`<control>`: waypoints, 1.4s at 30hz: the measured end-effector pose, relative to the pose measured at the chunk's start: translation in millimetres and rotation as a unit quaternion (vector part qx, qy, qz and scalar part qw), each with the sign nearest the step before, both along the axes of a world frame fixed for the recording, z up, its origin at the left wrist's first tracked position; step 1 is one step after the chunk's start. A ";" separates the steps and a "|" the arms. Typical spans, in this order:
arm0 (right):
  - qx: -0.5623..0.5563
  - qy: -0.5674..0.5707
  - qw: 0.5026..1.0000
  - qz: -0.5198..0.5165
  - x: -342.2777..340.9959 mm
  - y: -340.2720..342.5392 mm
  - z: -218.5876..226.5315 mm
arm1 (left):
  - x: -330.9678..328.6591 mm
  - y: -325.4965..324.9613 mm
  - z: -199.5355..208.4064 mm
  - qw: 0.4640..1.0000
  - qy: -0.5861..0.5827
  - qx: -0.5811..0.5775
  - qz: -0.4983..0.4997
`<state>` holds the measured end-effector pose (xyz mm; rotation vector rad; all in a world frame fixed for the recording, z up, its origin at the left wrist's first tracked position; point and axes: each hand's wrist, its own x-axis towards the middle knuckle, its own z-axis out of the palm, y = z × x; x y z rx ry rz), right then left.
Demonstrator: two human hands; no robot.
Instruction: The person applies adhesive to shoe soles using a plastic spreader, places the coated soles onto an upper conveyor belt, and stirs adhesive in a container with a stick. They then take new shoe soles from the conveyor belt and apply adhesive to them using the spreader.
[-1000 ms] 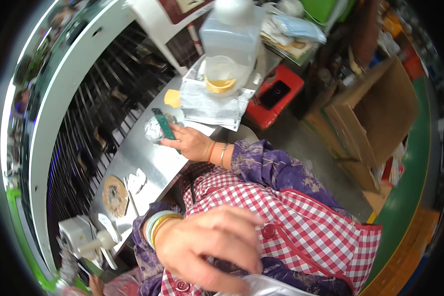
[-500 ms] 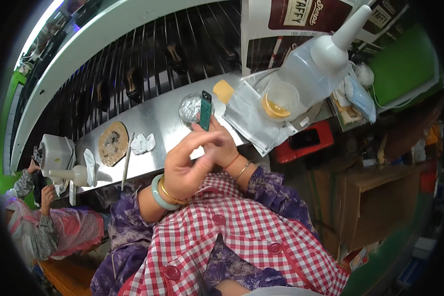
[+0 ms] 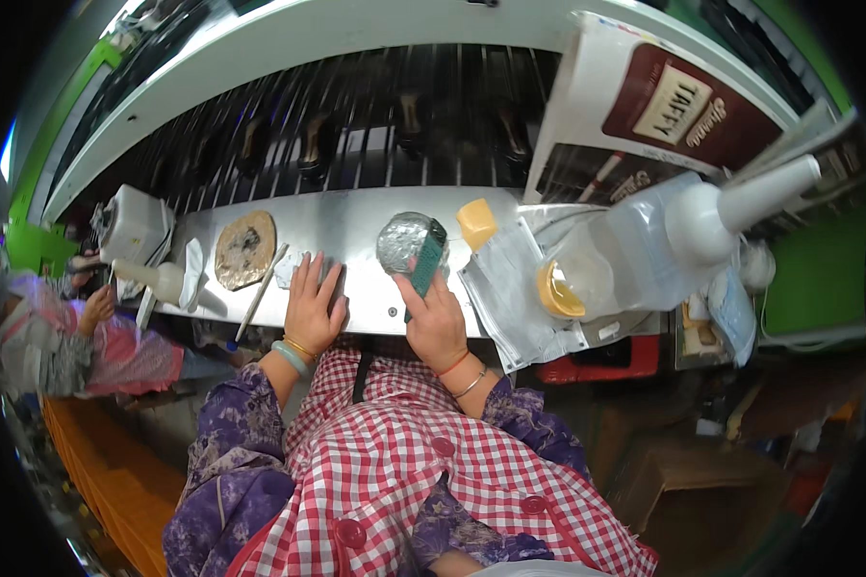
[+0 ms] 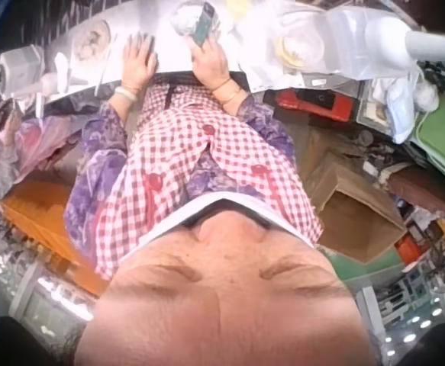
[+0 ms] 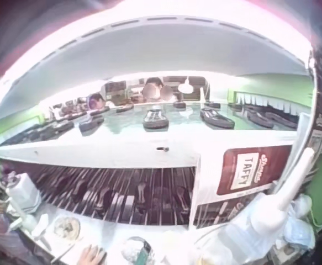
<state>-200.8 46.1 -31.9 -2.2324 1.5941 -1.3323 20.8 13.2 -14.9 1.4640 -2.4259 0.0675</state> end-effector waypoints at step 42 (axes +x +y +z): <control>-0.259 0.134 0.872 -0.392 -196.7 76.7 109.8 | -141.9 -2.9 45.6 0.904 0.313 0.024 -0.289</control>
